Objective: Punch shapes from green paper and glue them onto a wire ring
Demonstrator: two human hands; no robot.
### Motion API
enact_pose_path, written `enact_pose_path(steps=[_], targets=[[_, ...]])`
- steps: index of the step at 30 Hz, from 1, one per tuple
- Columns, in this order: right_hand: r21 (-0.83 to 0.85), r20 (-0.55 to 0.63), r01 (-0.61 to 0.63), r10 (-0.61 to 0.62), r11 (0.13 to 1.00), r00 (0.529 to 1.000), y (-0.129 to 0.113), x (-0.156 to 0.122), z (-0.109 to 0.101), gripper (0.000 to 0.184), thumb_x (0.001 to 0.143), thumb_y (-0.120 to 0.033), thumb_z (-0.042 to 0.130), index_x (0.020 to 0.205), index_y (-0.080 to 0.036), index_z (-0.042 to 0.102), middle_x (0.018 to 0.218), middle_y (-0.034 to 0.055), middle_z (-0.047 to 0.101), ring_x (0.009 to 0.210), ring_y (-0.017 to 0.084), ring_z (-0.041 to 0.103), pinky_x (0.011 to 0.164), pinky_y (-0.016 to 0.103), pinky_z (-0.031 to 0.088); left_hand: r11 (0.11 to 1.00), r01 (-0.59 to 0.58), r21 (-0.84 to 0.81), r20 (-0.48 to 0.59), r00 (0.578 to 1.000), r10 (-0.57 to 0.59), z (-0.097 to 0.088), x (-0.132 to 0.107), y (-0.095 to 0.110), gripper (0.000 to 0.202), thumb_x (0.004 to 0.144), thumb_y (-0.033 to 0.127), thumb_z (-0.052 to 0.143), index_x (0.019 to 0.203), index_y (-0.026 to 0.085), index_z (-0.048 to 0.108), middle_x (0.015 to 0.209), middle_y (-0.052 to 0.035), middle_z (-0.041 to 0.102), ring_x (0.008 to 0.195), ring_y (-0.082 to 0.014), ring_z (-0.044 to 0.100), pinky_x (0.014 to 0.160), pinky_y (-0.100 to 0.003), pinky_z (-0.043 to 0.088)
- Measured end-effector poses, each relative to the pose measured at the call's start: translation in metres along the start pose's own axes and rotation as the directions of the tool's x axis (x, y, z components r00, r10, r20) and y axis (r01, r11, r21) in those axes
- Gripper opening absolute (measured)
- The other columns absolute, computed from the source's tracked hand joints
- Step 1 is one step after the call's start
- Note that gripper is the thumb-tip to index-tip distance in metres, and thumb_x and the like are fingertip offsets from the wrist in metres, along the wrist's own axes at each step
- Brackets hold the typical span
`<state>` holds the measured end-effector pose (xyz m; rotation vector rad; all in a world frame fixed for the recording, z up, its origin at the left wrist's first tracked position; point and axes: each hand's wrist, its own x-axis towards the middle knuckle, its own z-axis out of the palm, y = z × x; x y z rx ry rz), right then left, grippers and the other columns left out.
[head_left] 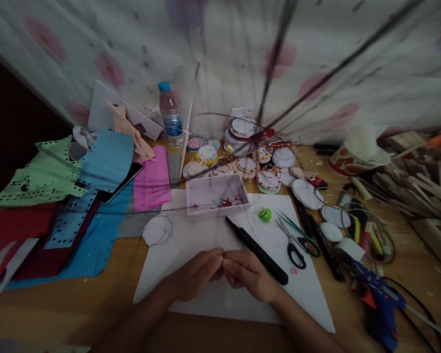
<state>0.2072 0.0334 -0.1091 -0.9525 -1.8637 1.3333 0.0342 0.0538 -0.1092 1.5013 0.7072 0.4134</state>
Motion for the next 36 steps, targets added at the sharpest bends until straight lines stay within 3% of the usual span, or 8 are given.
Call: enact_pose_path(steps=[4, 8, 12, 19, 24, 32, 36], targets=[[-0.122, -0.152, 0.039, -0.058, 0.992, 0.987, 0.006, -0.001, 0.003, 0.037, 0.099, -0.025, 0.025, 0.063, -0.022, 0.031, 0.054, -0.0059, 0.034, 0.044, 0.008, 0.034, 0.043, 0.020, 0.028, 0.992, -0.059, 0.112, -0.105, 0.992, 0.071, -0.004, 0.004, 0.005, 0.033, 0.097, 0.040, 0.028, 0.075, 0.020, 0.043, 0.066, 0.0038, 0.042, 0.061, -0.0121, 0.040, 0.059, -0.024, 0.036], [-0.321, -0.223, 0.136, -0.214, 0.937, 0.951, 0.013, -0.004, 0.004, 0.027, 0.091, -0.017, 0.038, 0.065, -0.023, 0.032, 0.057, -0.0052, 0.031, 0.049, 0.011, 0.031, 0.048, 0.027, 0.022, 0.962, -0.108, 0.250, -0.184, 0.970, 0.157, -0.014, 0.003, 0.002, 0.016, 0.092, 0.030, 0.045, 0.086, 0.018, 0.054, 0.073, 0.0011, 0.052, 0.067, -0.0138, 0.046, 0.065, -0.027, 0.034], [-0.461, -0.163, 0.232, -0.339, 0.856, 0.927, 0.015, -0.005, 0.001, 0.021, 0.085, -0.011, 0.040, 0.068, -0.023, 0.035, 0.058, -0.0033, 0.036, 0.051, 0.014, 0.033, 0.050, 0.029, 0.021, 0.951, -0.146, 0.271, -0.176, 0.964, 0.198, -0.020, 0.000, 0.003, 0.011, 0.087, 0.023, 0.051, 0.095, 0.018, 0.057, 0.076, 0.0003, 0.056, 0.068, -0.0139, 0.050, 0.064, -0.025, 0.037], [-0.573, -0.089, 0.282, -0.401, 0.769, 0.912, 0.013, -0.006, 0.000, 0.018, 0.084, -0.011, 0.038, 0.070, -0.022, 0.041, 0.057, -0.0005, 0.043, 0.051, 0.016, 0.038, 0.049, 0.030, 0.025, 0.973, -0.158, 0.168, -0.117, 0.977, 0.179, -0.022, 0.001, 0.014, 0.011, 0.084, 0.026, 0.056, 0.082, 0.016, 0.061, 0.071, 0.0004, 0.060, 0.066, -0.0131, 0.055, 0.063, -0.023, 0.044], [-0.610, -0.077, 0.291, -0.422, 0.737, 0.903, 0.013, -0.007, 0.000, 0.017, 0.083, -0.011, 0.038, 0.071, -0.021, 0.045, 0.058, 0.0009, 0.046, 0.052, 0.017, 0.041, 0.050, 0.030, 0.027, 0.974, -0.181, 0.136, -0.159, 0.966, 0.202, -0.021, 0.001, 0.006, 0.019, 0.083, 0.033, 0.062, 0.075, 0.016, 0.062, 0.068, -0.0014, 0.063, 0.063, -0.0129, 0.056, 0.061, -0.023, 0.044], [-0.647, -0.067, 0.305, -0.451, 0.699, 0.890, 0.013, -0.006, 0.001, 0.019, 0.083, -0.011, 0.038, 0.070, -0.021, 0.046, 0.055, 0.0011, 0.047, 0.050, 0.016, 0.041, 0.048, 0.030, 0.029, 0.935, -0.257, 0.245, -0.192, 0.932, 0.307, -0.019, 0.000, 0.000, 0.028, 0.086, 0.035, 0.058, 0.065, 0.018, 0.058, 0.059, 0.0006, 0.056, 0.053, -0.0107, 0.046, 0.053, -0.023, 0.036], [-0.684, -0.076, 0.287, -0.457, 0.670, 0.886, 0.012, -0.006, 0.002, 0.019, 0.083, -0.010, 0.040, 0.070, -0.020, 0.048, 0.055, 0.0022, 0.050, 0.050, 0.017, 0.042, 0.048, 0.031, 0.029, 0.903, -0.275, 0.331, -0.185, 0.919, 0.348, -0.018, 0.000, 0.000, 0.031, 0.088, 0.036, 0.054, 0.061, 0.019, 0.056, 0.057, 0.0003, 0.055, 0.056, -0.0128, 0.044, 0.058, -0.026, 0.035]])
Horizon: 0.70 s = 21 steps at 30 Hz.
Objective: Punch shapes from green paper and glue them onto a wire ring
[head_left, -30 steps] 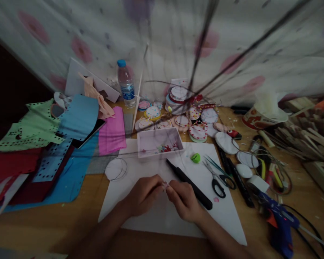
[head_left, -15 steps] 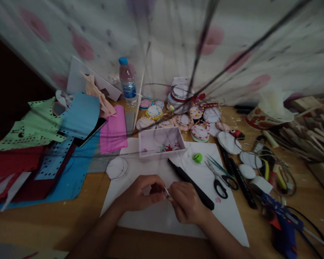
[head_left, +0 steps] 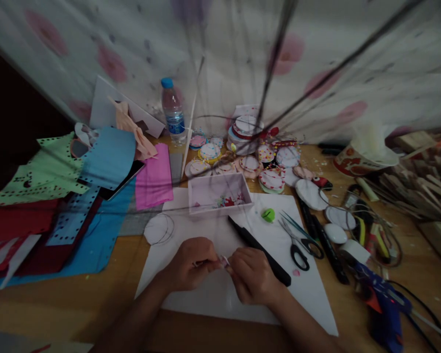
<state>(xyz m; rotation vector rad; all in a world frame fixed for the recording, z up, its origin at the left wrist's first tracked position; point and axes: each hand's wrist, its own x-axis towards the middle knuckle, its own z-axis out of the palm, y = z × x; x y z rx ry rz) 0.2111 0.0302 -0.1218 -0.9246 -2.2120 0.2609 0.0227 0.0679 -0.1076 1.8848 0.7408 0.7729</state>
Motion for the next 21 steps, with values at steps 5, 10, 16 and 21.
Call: enact_pose_path(steps=[5, 10, 16, 21], targets=[[-0.050, -0.017, -0.035, 0.034, 0.998, 0.999, 0.000, 0.000, 0.001, 0.020, 0.084, -0.011, 0.040, 0.069, -0.021, 0.047, 0.054, 0.0024, 0.050, 0.050, 0.017, 0.042, 0.048, 0.032, 0.027, 0.996, 0.067, 0.053, 0.026, 0.997, -0.068, -0.002, 0.000, -0.001, 0.027, 0.088, 0.033, 0.052, 0.065, 0.020, 0.056, 0.062, -0.0006, 0.056, 0.060, -0.0147, 0.047, 0.061, -0.028, 0.037], [-0.057, -0.032, -0.128, 0.126, 0.990, 0.991, 0.002, 0.001, 0.003, 0.025, 0.088, -0.011, 0.040, 0.065, -0.023, 0.042, 0.052, 0.0005, 0.047, 0.048, 0.016, 0.040, 0.047, 0.032, 0.024, 0.982, 0.190, 0.012, 0.100, 0.977, -0.190, -0.001, 0.004, 0.003, 0.020, 0.090, 0.032, 0.046, 0.082, 0.018, 0.057, 0.071, 0.0009, 0.056, 0.065, -0.0132, 0.050, 0.059, -0.023, 0.039], [-0.007, 0.087, -0.163, 0.163, 0.987, 0.983, -0.001, 0.006, 0.006, 0.024, 0.091, -0.016, 0.038, 0.069, -0.021, 0.045, 0.056, 0.0000, 0.052, 0.050, 0.014, 0.047, 0.050, 0.029, 0.030, 0.961, 0.278, 0.008, 0.136, 0.951, -0.276, 0.007, 0.007, 0.005, 0.029, 0.096, 0.032, 0.034, 0.076, 0.019, 0.049, 0.066, 0.0038, 0.048, 0.062, -0.0122, 0.046, 0.060, -0.023, 0.037], [-0.009, 0.097, -0.301, 0.300, 0.954, 0.949, -0.001, 0.007, 0.009, 0.018, 0.091, -0.021, 0.042, 0.074, -0.019, 0.047, 0.059, 0.0010, 0.052, 0.051, 0.015, 0.046, 0.051, 0.028, 0.028, 0.947, 0.321, 0.007, 0.119, 0.940, -0.320, 0.008, 0.006, 0.003, 0.029, 0.097, 0.031, 0.030, 0.073, 0.021, 0.043, 0.067, 0.0040, 0.044, 0.063, -0.0135, 0.043, 0.063, -0.026, 0.036]])
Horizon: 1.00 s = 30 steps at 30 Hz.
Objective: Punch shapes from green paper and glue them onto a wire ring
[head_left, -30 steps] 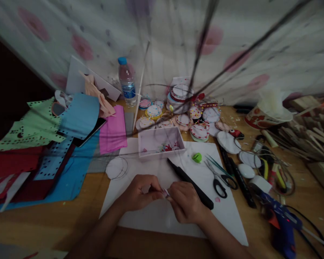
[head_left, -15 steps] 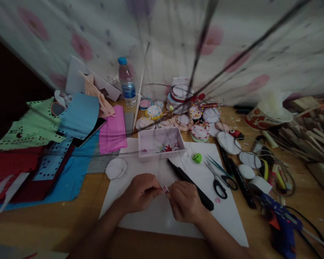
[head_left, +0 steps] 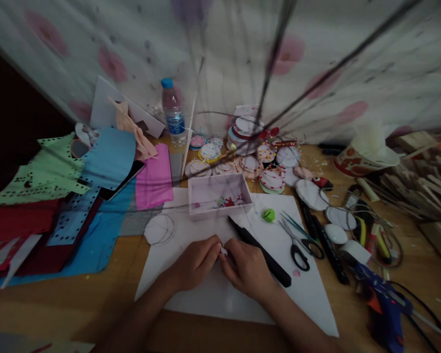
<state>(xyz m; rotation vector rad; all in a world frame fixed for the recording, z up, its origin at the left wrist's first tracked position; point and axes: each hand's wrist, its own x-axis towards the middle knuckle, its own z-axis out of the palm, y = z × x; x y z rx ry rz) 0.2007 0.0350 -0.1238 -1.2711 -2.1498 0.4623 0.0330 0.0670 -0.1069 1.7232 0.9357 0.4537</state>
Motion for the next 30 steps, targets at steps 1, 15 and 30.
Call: enact_pose_path(steps=[1, 15, 30], targets=[[0.019, 0.009, 0.003, -0.003, 1.000, 1.000, 0.000, 0.000, 0.000, 0.017, 0.091, -0.021, 0.042, 0.075, -0.019, 0.047, 0.060, 0.0011, 0.052, 0.052, 0.015, 0.046, 0.051, 0.028, 0.028, 1.000, 0.007, -0.009, 0.002, 1.000, -0.007, 0.000, -0.001, 0.000, 0.030, 0.097, 0.032, 0.030, 0.072, 0.021, 0.042, 0.067, 0.0039, 0.044, 0.063, -0.0138, 0.043, 0.063, -0.026, 0.036], [0.625, 0.230, -0.243, 0.123, 0.742, 0.965, -0.013, -0.002, -0.015, 0.034, 0.095, -0.034, 0.035, 0.065, -0.020, 0.044, 0.056, -0.0032, 0.043, 0.047, 0.009, 0.037, 0.044, 0.022, 0.029, 0.955, 0.126, -0.269, 0.178, 0.981, -0.079, 0.013, -0.008, -0.003, 0.039, 0.096, 0.043, 0.020, 0.073, 0.021, 0.043, 0.065, 0.0025, 0.042, 0.059, -0.0126, 0.042, 0.056, -0.025, 0.043], [0.699, 0.304, -0.397, 0.255, 0.595, 0.918, -0.012, 0.000, -0.004, 0.036, 0.096, -0.039, 0.034, 0.067, -0.020, 0.043, 0.058, -0.0048, 0.037, 0.051, 0.009, 0.034, 0.047, 0.022, 0.029, 0.987, -0.078, 0.140, 0.085, 0.994, 0.066, -0.001, -0.004, 0.001, 0.024, 0.096, 0.029, 0.028, 0.075, 0.022, 0.037, 0.065, 0.0044, 0.049, 0.060, -0.0133, 0.049, 0.058, -0.024, 0.035]])
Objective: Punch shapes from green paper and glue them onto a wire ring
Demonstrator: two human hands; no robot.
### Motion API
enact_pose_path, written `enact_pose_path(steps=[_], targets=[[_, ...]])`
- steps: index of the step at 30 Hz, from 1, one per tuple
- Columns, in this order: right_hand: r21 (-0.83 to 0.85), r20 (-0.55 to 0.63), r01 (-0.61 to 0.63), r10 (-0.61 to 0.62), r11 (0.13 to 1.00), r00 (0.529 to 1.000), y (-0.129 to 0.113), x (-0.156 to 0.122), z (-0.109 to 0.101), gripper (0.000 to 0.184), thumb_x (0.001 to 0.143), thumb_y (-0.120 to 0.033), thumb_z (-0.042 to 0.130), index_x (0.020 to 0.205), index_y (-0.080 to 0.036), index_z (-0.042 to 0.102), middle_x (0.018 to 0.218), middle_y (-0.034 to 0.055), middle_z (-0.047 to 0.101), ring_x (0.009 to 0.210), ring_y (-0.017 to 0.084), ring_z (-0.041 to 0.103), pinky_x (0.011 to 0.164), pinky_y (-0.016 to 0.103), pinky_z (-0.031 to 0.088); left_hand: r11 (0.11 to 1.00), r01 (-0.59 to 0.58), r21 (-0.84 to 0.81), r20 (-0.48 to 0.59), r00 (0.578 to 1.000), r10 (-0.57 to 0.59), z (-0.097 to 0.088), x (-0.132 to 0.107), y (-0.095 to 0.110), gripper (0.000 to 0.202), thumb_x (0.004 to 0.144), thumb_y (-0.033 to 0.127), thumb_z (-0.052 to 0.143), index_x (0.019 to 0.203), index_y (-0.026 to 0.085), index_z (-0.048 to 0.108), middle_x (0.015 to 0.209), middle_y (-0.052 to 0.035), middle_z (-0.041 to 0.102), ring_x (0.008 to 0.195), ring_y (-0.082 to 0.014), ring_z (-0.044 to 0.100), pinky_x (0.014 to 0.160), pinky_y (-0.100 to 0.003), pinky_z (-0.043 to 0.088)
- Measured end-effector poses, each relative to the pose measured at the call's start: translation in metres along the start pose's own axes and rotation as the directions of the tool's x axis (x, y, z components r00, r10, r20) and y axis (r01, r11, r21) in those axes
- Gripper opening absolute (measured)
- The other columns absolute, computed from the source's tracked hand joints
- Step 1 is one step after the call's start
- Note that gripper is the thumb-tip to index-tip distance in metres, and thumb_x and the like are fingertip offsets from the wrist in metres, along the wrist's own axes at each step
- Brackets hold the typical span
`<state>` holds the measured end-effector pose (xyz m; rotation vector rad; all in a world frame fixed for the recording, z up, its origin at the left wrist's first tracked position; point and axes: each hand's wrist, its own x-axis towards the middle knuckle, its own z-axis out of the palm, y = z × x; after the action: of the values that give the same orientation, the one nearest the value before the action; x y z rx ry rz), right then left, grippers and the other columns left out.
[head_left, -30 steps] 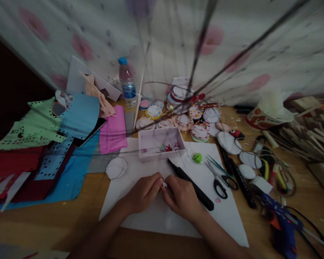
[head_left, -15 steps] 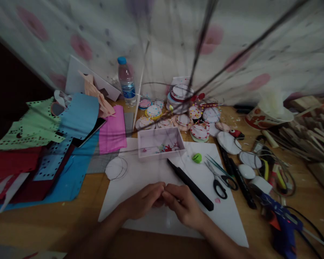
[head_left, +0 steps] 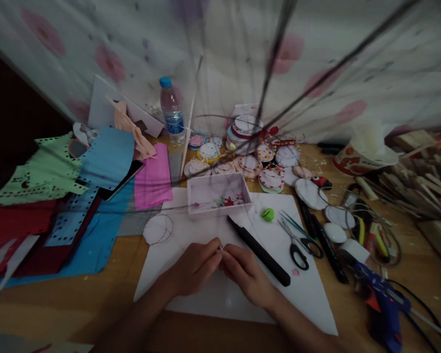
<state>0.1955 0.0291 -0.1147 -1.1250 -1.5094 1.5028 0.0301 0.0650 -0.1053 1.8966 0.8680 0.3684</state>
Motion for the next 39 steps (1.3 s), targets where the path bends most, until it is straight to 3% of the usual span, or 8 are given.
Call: enact_pose_path(steps=[5, 11, 18, 27, 32, 35, 39], targets=[[-0.128, 0.005, 0.039, -0.038, 0.991, 0.999, 0.001, 0.001, 0.000, 0.029, 0.094, -0.030, 0.034, 0.067, -0.021, 0.040, 0.060, -0.0043, 0.040, 0.054, 0.010, 0.037, 0.051, 0.022, 0.030, 0.977, -0.099, 0.187, -0.039, 0.993, 0.108, 0.002, 0.001, -0.005, 0.021, 0.095, 0.024, 0.027, 0.075, 0.023, 0.034, 0.061, 0.0043, 0.050, 0.054, -0.0141, 0.051, 0.054, -0.025, 0.034], [-0.298, -0.029, 0.040, -0.050, 0.954, 0.998, 0.009, -0.001, 0.004, 0.021, 0.082, -0.019, 0.045, 0.064, -0.022, 0.034, 0.054, -0.0064, 0.035, 0.047, 0.009, 0.033, 0.048, 0.025, 0.021, 0.865, -0.217, 0.452, -0.075, 0.957, 0.279, 0.011, 0.003, -0.016, 0.014, 0.089, 0.023, 0.032, 0.075, 0.023, 0.037, 0.057, 0.0008, 0.053, 0.048, -0.0182, 0.050, 0.050, -0.029, 0.030], [-0.325, -0.051, 0.048, -0.068, 0.945, 0.996, 0.010, -0.001, 0.006, 0.018, 0.076, -0.016, 0.043, 0.062, -0.022, 0.032, 0.051, -0.0070, 0.033, 0.044, 0.009, 0.033, 0.047, 0.024, 0.019, 0.769, -0.262, 0.582, -0.089, 0.920, 0.381, 0.019, 0.004, -0.021, 0.013, 0.086, 0.022, 0.033, 0.074, 0.022, 0.040, 0.052, -0.0012, 0.055, 0.044, -0.0194, 0.051, 0.046, -0.029, 0.029], [-0.222, -0.063, 0.070, -0.086, 0.972, 0.994, 0.012, 0.002, 0.004, 0.028, 0.088, -0.024, 0.035, 0.061, -0.022, 0.030, 0.055, -0.0061, 0.031, 0.051, 0.010, 0.031, 0.047, 0.023, 0.024, 0.823, -0.214, 0.526, -0.129, 0.937, 0.326, 0.015, 0.003, -0.015, 0.016, 0.092, 0.024, 0.030, 0.077, 0.022, 0.038, 0.057, 0.0010, 0.056, 0.050, -0.0168, 0.055, 0.050, -0.028, 0.033], [-0.192, 0.008, 0.093, -0.094, 0.977, 0.996, 0.007, 0.002, 0.002, 0.028, 0.093, -0.031, 0.034, 0.068, -0.021, 0.038, 0.058, -0.0052, 0.039, 0.051, 0.010, 0.035, 0.048, 0.022, 0.029, 0.872, -0.132, 0.471, -0.202, 0.946, 0.252, 0.014, 0.003, -0.013, 0.028, 0.096, 0.033, 0.027, 0.073, 0.023, 0.037, 0.054, 0.0037, 0.053, 0.049, -0.0146, 0.055, 0.050, -0.026, 0.033], [-0.198, 0.016, 0.103, -0.102, 0.975, 0.995, 0.007, 0.001, 0.002, 0.028, 0.095, -0.030, 0.032, 0.070, -0.021, 0.041, 0.059, -0.0046, 0.040, 0.051, 0.010, 0.037, 0.049, 0.022, 0.030, 0.884, -0.073, 0.462, -0.282, 0.933, 0.224, 0.017, 0.003, -0.010, 0.032, 0.097, 0.030, 0.023, 0.068, 0.023, 0.037, 0.052, 0.0032, 0.051, 0.048, -0.0151, 0.053, 0.051, -0.027, 0.032], [-0.243, -0.039, 0.102, -0.114, 0.965, 0.993, 0.010, -0.002, 0.004, 0.027, 0.094, -0.027, 0.036, 0.068, -0.021, 0.039, 0.060, -0.0034, 0.041, 0.053, 0.011, 0.037, 0.052, 0.025, 0.028, 0.881, 0.024, 0.473, -0.415, 0.888, 0.199, 0.020, 0.003, -0.005, 0.029, 0.093, 0.028, 0.033, 0.065, 0.022, 0.040, 0.054, -0.0005, 0.051, 0.051, -0.0185, 0.050, 0.053, -0.030, 0.029]])
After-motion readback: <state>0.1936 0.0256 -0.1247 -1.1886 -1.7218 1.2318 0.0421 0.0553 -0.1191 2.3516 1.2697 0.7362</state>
